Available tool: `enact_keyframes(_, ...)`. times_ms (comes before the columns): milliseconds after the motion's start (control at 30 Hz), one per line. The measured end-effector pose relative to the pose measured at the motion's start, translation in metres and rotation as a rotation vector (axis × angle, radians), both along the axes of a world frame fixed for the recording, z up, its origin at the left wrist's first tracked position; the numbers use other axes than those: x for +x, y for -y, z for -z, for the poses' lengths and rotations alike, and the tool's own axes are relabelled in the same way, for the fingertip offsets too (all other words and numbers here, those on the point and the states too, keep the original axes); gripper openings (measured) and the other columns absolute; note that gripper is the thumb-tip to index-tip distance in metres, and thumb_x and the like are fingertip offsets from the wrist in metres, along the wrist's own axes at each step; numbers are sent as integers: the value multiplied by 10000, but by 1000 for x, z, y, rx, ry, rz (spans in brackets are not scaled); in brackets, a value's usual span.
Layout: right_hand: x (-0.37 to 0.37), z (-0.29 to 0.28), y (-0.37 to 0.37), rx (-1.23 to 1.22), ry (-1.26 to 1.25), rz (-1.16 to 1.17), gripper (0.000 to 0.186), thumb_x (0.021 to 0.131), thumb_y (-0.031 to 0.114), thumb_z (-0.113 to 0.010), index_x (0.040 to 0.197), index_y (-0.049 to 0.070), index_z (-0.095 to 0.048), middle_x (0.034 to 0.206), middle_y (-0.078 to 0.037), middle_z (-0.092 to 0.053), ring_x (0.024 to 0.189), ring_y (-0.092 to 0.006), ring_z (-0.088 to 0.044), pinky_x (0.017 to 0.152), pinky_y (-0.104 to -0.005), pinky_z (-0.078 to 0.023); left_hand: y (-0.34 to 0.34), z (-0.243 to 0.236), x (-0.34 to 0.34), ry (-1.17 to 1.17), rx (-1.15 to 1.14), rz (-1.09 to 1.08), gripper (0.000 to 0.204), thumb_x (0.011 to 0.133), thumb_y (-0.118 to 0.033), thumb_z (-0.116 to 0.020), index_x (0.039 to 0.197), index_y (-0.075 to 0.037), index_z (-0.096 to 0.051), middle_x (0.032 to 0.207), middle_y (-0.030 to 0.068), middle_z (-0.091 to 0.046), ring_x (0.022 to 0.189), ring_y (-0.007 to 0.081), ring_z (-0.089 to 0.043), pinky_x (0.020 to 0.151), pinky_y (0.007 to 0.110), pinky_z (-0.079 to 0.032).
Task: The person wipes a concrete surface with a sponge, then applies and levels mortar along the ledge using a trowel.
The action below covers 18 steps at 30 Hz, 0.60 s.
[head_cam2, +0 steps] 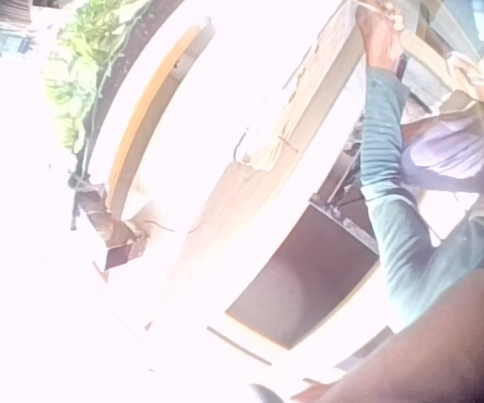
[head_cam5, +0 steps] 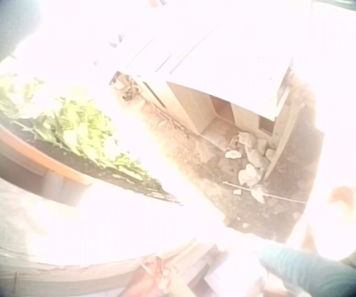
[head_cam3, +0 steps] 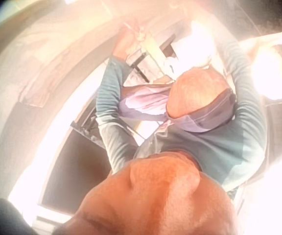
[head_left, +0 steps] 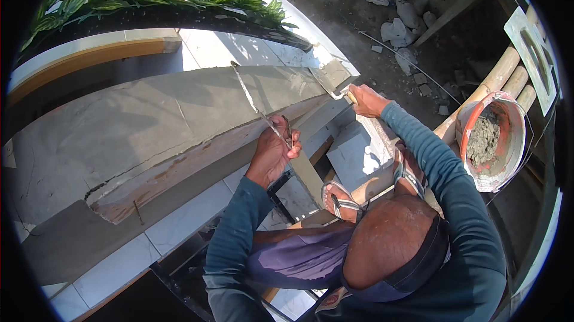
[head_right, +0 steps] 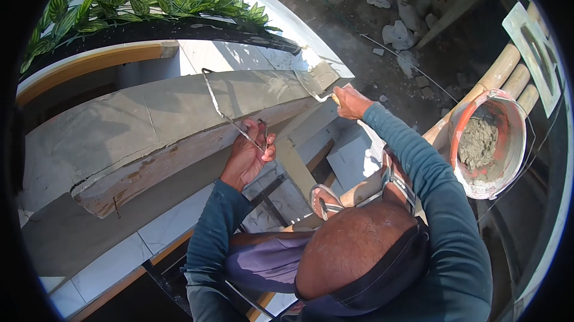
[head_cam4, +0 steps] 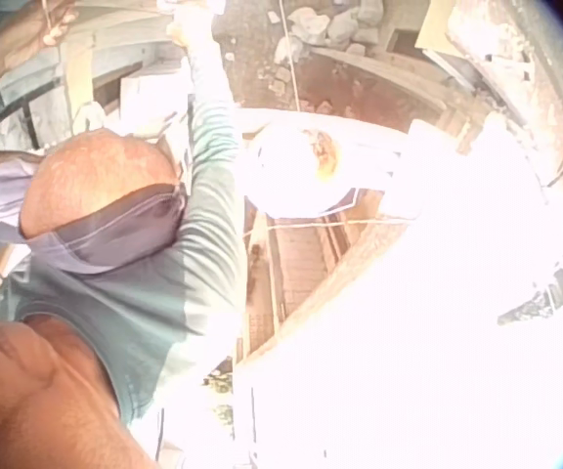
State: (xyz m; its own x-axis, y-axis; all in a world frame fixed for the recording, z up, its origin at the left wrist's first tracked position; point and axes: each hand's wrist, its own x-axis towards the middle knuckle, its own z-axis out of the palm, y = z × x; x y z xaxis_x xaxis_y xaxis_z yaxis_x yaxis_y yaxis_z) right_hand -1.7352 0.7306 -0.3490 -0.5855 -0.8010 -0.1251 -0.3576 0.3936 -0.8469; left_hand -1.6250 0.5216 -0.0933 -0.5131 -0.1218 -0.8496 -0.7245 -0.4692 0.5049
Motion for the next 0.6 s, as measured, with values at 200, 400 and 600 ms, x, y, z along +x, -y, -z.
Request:
enact_keyframes(200, 19, -170, -36, 84, 120, -57, 318, 768, 85, -567, 1020, -38, -419, 730, -275, -546, 785, -444, -583, 716, -508, -434, 4, 5, 0, -44, 35, 39, 389, 937, -502, -484, 987, -121, -421, 825, 78, -508, 593, 157, -494, 504, 261, -376)
enact_keyframes(400, 12, -165, -58, -111, 373, 103, 330, 763, 96, -618, 1057, -21, -524, 863, -294, -600, 901, -467, -580, 768, -476, -451, 11, -7, 0, -14, 15, 59, 375, 943, -485, -478, 1004, -120, -422, 871, 96, -528, 623, 186, -512, 512, 269, -392)
enact_keyframes(600, 15, -26, -8, 0, 117, 299, 325, 773, 96, -619, 1010, -34, -438, 851, -315, -586, 885, -492, -572, 762, -519, -437, 6, 2, 1, -57, 39, 54, 350, 943, -443, -511, 1023, -110, -435, 918, 79, -506, 702, 207, -537, 504, 278, -390)
